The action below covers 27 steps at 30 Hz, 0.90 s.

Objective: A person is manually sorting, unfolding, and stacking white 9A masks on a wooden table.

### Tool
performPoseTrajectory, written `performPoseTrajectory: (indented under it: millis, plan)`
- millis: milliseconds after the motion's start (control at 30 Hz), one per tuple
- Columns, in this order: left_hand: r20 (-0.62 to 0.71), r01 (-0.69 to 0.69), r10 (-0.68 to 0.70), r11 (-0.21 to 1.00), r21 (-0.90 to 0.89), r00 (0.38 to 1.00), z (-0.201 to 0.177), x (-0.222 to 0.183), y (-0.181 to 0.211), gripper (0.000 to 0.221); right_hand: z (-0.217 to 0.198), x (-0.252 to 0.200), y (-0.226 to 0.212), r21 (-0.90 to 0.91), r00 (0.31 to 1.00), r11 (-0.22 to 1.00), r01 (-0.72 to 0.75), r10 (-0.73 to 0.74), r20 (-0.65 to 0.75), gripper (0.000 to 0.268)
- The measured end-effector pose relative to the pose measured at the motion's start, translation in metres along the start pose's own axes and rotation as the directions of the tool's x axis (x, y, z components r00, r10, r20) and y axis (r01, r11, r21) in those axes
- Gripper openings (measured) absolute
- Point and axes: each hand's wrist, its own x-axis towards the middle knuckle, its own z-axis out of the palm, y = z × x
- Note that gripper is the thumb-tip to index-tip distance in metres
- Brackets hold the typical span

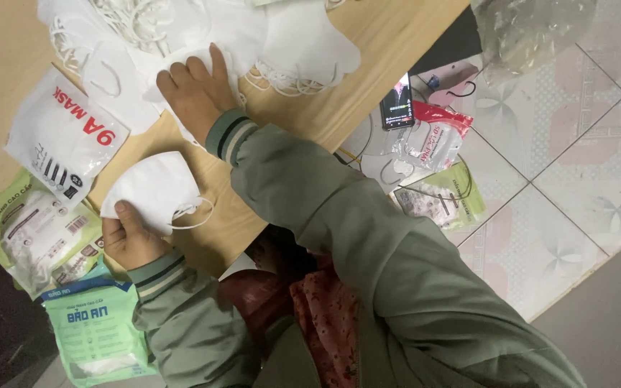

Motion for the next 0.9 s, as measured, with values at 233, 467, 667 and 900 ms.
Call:
performPoseTrajectory:
  millis: [233,467,667,900]
  plan:
    - [0.005,-0.021,0.021,0.999,0.031,1.000,0.000,0.000,-0.002,0.031,-0.013,0.009,-0.013,0.133,1.000,0.991,0.010,-0.008,-0.014,0.038]
    - [-0.035,-0.012,0.013,0.999,0.034,0.999,-0.005,0.008,-0.011,0.016,-0.041,-0.012,-0.020,0.667,0.944,0.728,-0.161,-0.084,0.320,0.025]
    - [-0.041,-0.039,0.038,0.999,-0.032,0.998,0.000,0.002,0.004,0.015,-0.019,-0.029,-0.027,0.827,0.871,0.487,-0.282,-0.232,0.434,0.030]
    - [0.048,0.100,-0.095,0.988,-0.117,0.994,-0.023,0.008,-0.025,0.020,-0.020,-0.033,-0.027,0.710,0.800,0.601,-0.366,-0.186,0.570,0.032]
